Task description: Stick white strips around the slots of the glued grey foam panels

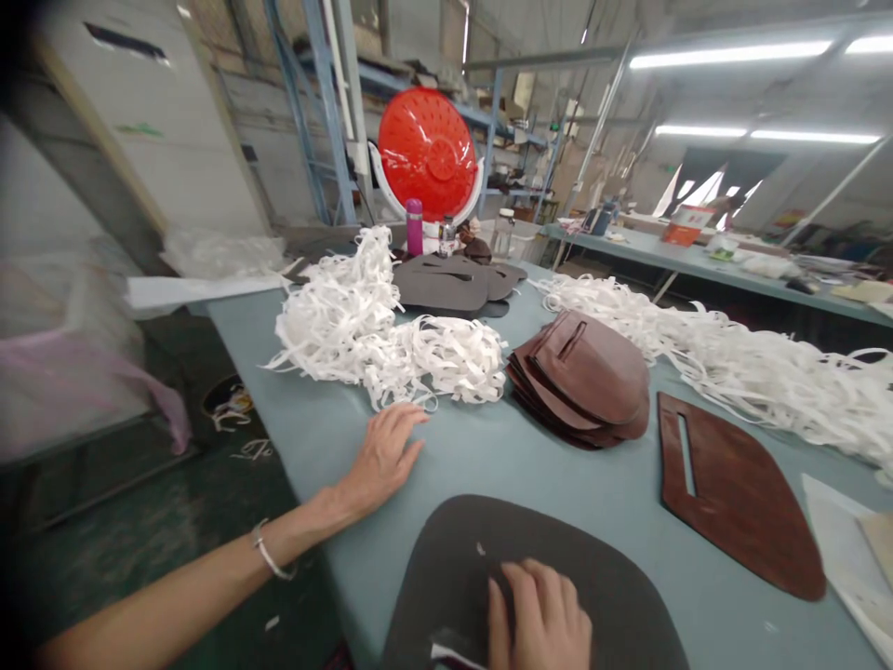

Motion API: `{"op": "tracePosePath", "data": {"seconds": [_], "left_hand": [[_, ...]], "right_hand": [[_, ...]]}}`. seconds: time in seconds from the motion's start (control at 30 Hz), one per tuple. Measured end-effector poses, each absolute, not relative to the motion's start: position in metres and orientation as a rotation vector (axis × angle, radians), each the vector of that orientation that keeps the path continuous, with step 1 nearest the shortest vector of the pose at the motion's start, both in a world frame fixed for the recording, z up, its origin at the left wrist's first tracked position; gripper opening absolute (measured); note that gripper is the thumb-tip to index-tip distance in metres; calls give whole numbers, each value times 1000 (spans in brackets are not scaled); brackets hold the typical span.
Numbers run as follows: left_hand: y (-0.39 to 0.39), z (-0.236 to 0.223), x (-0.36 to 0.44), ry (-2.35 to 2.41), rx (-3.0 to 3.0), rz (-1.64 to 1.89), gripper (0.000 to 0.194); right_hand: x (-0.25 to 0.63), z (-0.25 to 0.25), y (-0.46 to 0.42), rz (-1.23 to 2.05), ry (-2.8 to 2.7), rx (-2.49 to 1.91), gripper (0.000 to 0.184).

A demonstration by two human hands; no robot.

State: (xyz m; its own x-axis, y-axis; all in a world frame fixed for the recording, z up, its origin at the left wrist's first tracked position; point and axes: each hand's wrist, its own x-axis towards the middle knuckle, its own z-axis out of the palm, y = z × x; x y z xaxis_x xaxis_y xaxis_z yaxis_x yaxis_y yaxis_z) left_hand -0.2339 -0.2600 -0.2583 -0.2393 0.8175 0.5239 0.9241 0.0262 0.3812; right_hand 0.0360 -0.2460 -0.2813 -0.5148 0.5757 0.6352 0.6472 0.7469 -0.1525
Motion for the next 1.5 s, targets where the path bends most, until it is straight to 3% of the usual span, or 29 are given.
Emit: {"op": "tracePosePath", "data": {"seconds": [0.17, 0.27, 0.37, 0.57, 0.77, 0.93, 1.03, 1.2, 1.4, 1.5], "left_hand": [[-237, -274, -263, -2097, -1597, -1052, 49], [-231, -277, -266, -2069, -1683, -954, 55], [-231, -277, -265, -2119, -1786, -778, 46], [-225, -281, -270, -2249, -1744, -653, 36], [-237, -269, -247, -2210, -1739, -795, 35], [-273, -262, -202, -2007, -2590, -765, 44], [-272, -260, -193, -1999, -2602, -728, 35], [-256, -230, -170, -2056, -2511, -1192, 24], [-275, -208, -117, -2188, -3099, -1941, 39], [-278, -214, -113, -2280, -3185, -2001, 35]], "right_hand": [[-92, -252, -189, 340, -2472, -949, 26], [-156, -256, -159, 348, -2500, -963, 32], [-177, -265, -146, 362, -2515, -979, 26], [-81, -253, -160, 581, -2510, -1053, 18], [61, -227, -190, 1121, -2024, -1150, 23], [101, -221, -221, 1205, -1687, -1278, 26], [100, -221, -235, 1306, -1545, -1261, 28], [79, -221, -248, 1455, -1522, -1206, 28], [53, -219, -257, 1457, -1680, -1139, 25], [46, -227, -263, 1409, -1651, -1223, 25]]}}
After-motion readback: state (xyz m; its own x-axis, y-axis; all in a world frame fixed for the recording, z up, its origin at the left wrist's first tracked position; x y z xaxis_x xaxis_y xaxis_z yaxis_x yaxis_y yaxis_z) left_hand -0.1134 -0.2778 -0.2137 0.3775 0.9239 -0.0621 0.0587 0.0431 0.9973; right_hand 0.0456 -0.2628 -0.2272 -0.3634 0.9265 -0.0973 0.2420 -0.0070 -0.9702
